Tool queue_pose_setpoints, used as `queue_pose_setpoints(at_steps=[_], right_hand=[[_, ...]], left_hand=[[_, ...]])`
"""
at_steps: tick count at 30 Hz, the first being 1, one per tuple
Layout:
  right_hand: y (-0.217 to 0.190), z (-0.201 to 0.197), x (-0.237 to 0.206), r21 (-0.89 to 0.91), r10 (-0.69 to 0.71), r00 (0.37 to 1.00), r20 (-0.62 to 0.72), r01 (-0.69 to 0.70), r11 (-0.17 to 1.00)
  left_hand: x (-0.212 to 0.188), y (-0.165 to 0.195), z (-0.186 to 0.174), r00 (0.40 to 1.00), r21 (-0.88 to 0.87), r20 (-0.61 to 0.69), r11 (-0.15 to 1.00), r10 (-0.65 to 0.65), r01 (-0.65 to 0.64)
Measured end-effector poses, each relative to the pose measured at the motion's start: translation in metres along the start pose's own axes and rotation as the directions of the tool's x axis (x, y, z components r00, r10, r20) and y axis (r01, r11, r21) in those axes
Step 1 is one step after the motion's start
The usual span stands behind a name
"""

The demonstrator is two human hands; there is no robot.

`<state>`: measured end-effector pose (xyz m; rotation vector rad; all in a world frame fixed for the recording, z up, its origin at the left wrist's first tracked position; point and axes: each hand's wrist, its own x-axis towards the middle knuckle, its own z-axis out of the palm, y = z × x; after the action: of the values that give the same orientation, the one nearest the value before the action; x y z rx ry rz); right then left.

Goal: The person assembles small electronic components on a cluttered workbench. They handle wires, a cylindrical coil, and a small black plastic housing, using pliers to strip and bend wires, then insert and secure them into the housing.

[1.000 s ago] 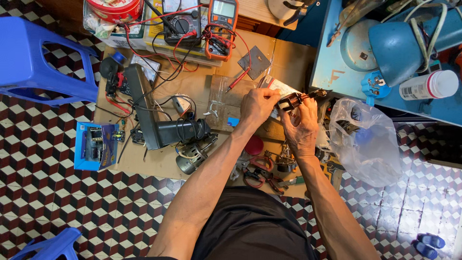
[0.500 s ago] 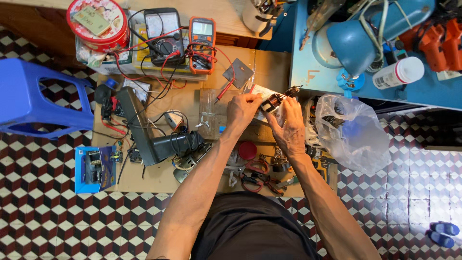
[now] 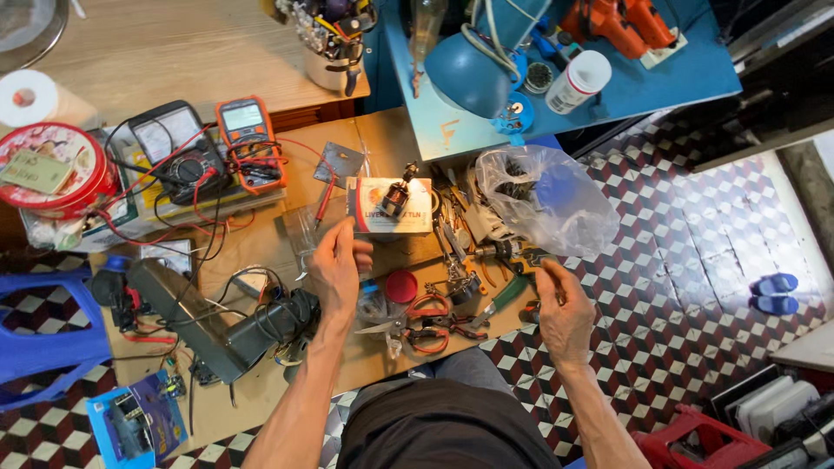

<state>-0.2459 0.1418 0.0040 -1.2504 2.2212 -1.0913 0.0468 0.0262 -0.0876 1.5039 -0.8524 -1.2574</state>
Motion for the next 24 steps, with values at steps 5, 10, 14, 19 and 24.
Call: queue_pose_setpoints(at_steps=[5,10,14,19,24], right_hand=[[0.018,-0.011,0.060,-0.118,-0.129,0.990,-0.052,0.122,0.985],[0.058,0.004,0.136,-0.266,-0.124,0.987,0.106,0.148,0.953],[0.081,0.031,0.176,-0.343,-0.071,0.955,0.289,0.172,0.924],[0.092,0.075,0.168,-0.325,0.162,0.662,0.732,0.129,0.937],[0.101,0.076,0.159,-0.010,-0.202,0.609,0.767,0.326,0.945]], left_hand=[[-0.070,-0.010,0.008,0.949,0.133,0.196,0.965,-0.247,0.224],[-0.104,-0.022,0.041,0.907,0.254,0.383,0.964,-0.176,0.080],[-0.118,-0.023,0.065,0.908,0.328,0.406,0.944,-0.101,-0.041],[-0.120,-0.018,0.110,0.950,0.362,0.281,0.932,-0.133,0.024],[-0.126,-0.024,0.155,0.963,0.216,0.174,0.962,-0.203,0.164]])
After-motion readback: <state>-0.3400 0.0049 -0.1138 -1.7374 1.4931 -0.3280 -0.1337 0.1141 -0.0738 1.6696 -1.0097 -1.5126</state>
